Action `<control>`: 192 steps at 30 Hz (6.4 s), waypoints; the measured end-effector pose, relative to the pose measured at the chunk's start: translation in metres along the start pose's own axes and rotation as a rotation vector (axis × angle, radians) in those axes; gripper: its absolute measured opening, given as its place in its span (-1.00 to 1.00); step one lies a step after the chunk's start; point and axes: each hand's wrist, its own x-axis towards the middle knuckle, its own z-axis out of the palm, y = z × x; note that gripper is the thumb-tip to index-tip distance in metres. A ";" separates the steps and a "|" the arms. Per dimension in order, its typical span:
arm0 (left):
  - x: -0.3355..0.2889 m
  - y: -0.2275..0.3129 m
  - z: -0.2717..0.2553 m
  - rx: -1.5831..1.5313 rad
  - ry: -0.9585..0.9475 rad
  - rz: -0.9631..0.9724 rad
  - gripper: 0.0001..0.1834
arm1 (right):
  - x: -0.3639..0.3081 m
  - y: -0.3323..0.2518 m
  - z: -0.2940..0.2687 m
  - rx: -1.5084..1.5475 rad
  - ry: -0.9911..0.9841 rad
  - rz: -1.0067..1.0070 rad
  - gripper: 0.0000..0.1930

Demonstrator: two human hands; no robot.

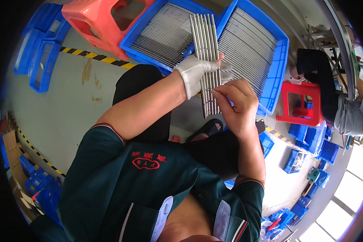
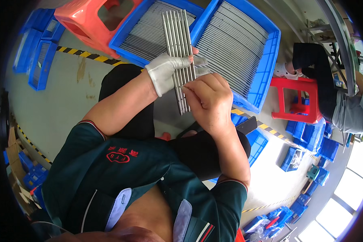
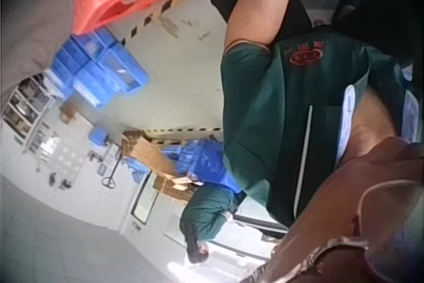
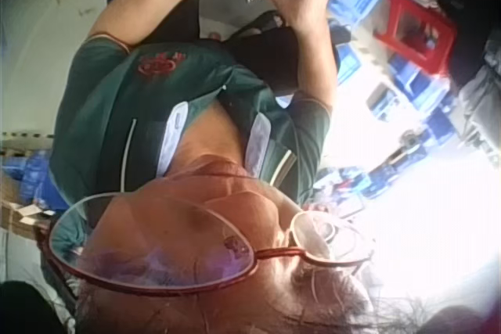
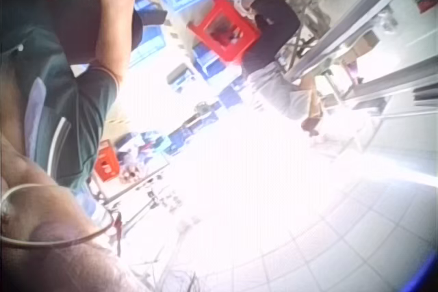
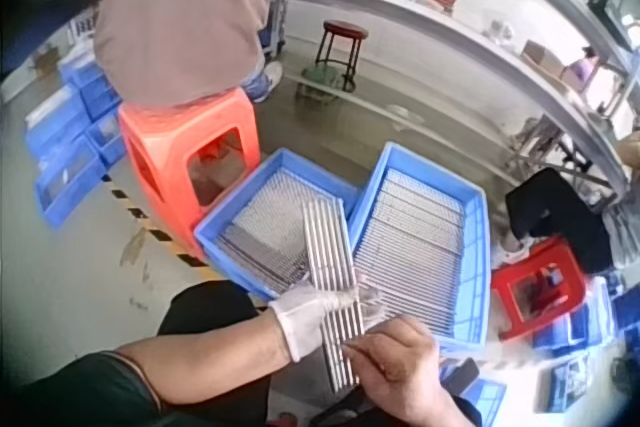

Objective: The person sorts and organizes small metal tubes from a blue bin into bundles by hand.

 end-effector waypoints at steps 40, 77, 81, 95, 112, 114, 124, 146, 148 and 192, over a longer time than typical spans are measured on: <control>0.131 0.019 0.128 1.879 -0.153 0.094 -0.70 | -0.105 -0.027 -0.060 0.170 0.247 0.179 -0.85; 0.185 -0.045 0.057 2.429 -0.239 0.520 -0.42 | -0.118 -0.015 -0.081 0.102 0.279 0.084 -0.74; 0.180 -0.055 0.044 2.399 -0.241 0.691 -0.45 | -0.118 -0.016 -0.081 0.098 0.271 0.080 -0.74; 0.182 -0.062 0.073 2.566 0.035 0.403 -0.37 | -0.116 -0.016 -0.080 0.094 0.280 0.067 -0.76; 0.178 -0.054 0.075 2.451 -0.165 0.389 -0.32 | -0.098 -0.016 -0.060 -0.013 0.253 0.138 -0.84; 0.182 -0.045 0.079 2.434 -0.160 0.348 -0.33 | -0.094 -0.014 -0.054 -0.029 0.243 0.142 -0.84; 0.123 0.104 0.078 1.950 -0.129 1.218 -0.55 | -0.095 -0.014 -0.043 0.036 0.100 0.327 -0.90; 0.130 0.076 -0.238 2.501 -0.057 -0.402 -0.59 | -0.059 0.008 -0.014 -0.096 -0.161 0.426 -0.89; 0.131 0.079 -0.220 2.497 -0.092 -0.544 -0.60 | -0.057 0.008 -0.015 -0.095 -0.164 0.442 -0.89; 0.129 0.064 -0.226 2.409 0.089 -0.647 -0.43 | -0.071 -0.006 -0.037 -0.196 -0.097 0.401 -0.87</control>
